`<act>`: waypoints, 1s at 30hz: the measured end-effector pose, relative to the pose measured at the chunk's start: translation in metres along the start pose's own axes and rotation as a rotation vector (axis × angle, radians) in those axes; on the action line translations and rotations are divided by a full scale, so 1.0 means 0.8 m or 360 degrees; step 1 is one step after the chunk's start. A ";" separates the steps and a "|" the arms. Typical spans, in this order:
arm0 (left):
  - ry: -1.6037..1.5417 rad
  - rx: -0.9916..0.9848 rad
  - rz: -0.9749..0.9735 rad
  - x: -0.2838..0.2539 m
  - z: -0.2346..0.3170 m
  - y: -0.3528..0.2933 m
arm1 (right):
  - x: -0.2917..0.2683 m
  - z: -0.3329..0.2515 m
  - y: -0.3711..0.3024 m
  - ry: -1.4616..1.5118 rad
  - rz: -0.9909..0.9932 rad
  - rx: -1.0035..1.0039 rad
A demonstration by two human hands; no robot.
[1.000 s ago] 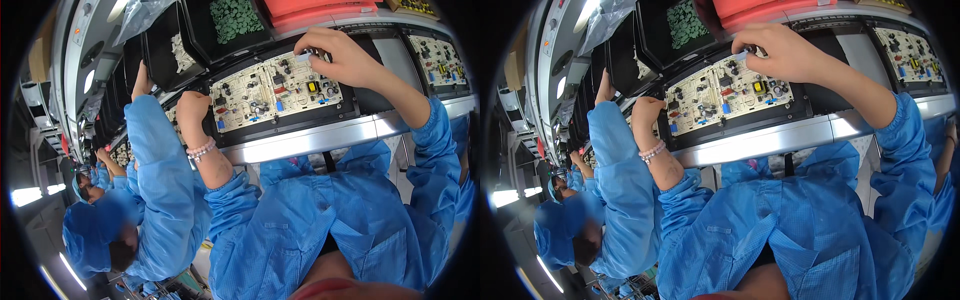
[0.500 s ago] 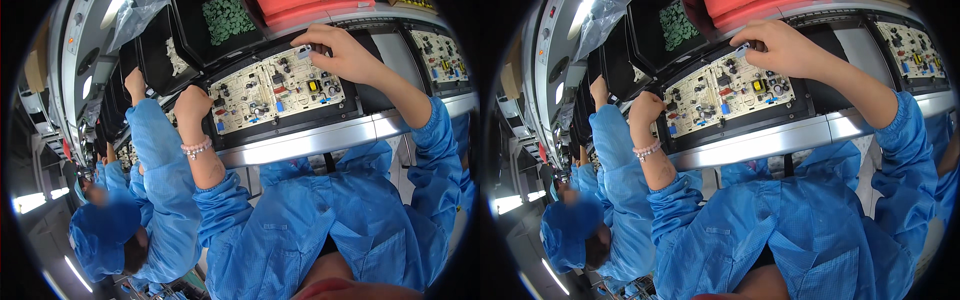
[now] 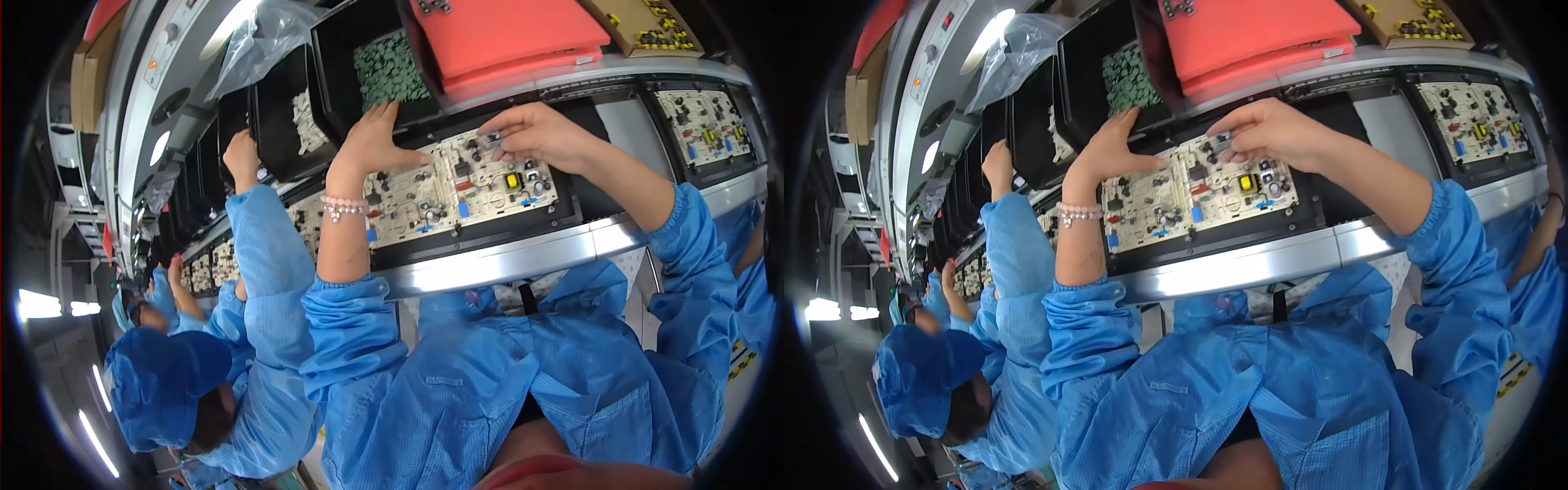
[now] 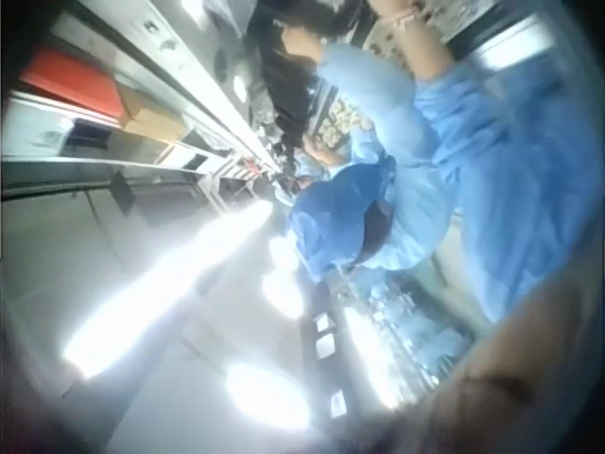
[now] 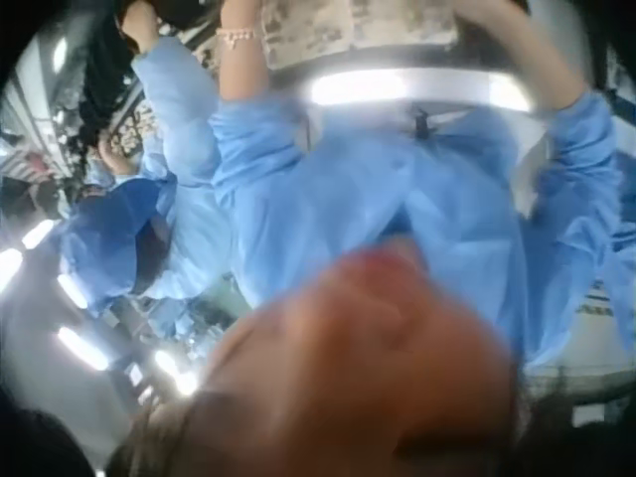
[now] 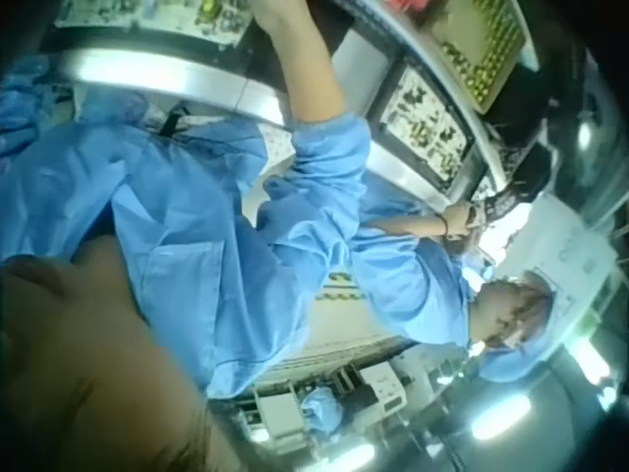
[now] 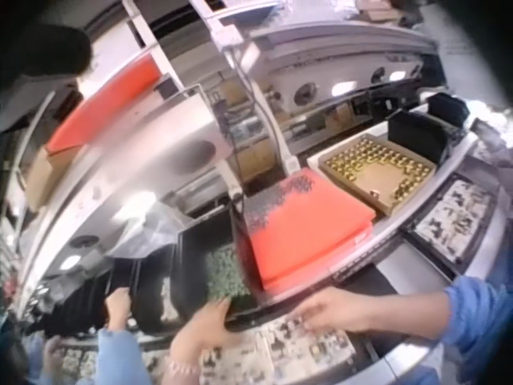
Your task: Assemble electronic components onto circuit boards on a production line.
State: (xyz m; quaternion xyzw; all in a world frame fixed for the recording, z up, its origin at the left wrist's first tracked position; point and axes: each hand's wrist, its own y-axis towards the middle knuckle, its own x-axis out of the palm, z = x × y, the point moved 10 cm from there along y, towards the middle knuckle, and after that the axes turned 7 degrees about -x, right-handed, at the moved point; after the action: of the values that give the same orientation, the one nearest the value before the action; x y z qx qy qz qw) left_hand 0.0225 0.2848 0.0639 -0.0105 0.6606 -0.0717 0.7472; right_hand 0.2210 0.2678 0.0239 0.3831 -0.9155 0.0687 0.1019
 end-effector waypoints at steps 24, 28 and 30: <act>0.0009 0.0106 0.0670 -0.049 -0.014 -0.049 | 0.146 -0.046 0.062 -0.1528 -0.0437 -0.0595; -0.0368 0.0281 0.1013 -0.067 -0.021 -0.068 | 0.160 -0.027 0.082 -0.1663 -0.0565 -0.0531; -0.0446 0.0291 0.1050 -0.067 -0.026 -0.072 | 0.162 -0.022 0.084 -0.1715 -0.0653 -0.0428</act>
State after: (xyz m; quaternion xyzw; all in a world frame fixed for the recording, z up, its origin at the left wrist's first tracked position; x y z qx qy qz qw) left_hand -0.0095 0.2356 0.1205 0.2601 0.5106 0.1165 0.8112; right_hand 0.0862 0.2293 0.0684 0.5170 -0.7460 -0.2734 -0.3185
